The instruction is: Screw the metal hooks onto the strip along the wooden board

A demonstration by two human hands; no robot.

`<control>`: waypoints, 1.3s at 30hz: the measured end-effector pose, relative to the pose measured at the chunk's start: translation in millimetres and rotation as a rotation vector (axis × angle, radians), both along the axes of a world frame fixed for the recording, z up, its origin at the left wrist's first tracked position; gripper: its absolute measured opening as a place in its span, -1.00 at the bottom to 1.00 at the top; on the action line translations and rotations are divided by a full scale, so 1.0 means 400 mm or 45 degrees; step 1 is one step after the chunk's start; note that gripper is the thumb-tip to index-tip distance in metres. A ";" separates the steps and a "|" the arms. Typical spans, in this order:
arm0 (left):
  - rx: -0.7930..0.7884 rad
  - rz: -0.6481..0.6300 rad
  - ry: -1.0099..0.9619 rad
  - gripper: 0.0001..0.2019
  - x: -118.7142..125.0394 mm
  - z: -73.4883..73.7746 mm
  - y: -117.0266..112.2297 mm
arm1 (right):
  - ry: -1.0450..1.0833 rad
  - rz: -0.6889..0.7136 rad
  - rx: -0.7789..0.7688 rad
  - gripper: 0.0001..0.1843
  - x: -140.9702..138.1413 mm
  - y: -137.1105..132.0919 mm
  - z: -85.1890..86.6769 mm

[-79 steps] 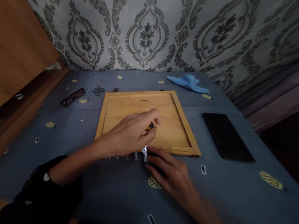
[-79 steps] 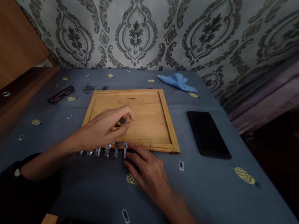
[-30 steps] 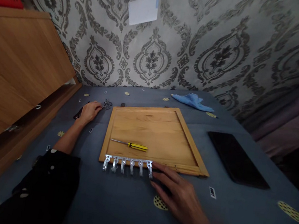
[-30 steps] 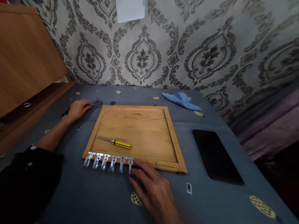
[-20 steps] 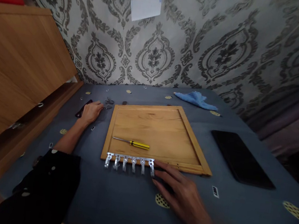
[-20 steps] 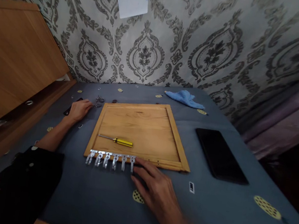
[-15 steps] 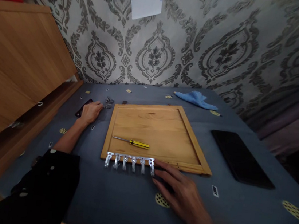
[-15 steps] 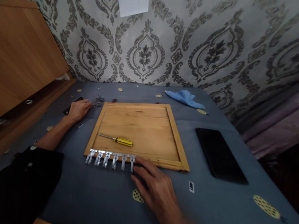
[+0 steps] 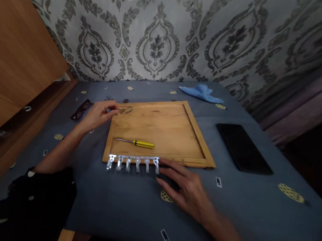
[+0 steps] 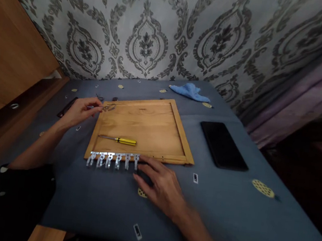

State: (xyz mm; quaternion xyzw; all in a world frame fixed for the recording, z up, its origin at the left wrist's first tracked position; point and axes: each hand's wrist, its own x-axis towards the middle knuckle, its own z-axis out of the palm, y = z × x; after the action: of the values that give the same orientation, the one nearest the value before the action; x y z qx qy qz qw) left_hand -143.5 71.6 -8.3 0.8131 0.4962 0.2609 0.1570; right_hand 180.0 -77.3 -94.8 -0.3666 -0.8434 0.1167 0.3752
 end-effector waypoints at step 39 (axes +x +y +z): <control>-0.010 0.469 0.495 -0.67 -0.177 -0.116 0.073 | 0.077 -0.079 0.021 -0.74 0.003 0.009 0.009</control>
State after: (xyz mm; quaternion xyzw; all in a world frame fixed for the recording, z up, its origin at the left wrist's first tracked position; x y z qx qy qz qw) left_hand -214.4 100.8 -54.8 0.7434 0.6575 0.1221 0.0117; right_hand 181.3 -73.7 -91.1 -0.3858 -0.8208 0.1091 0.4070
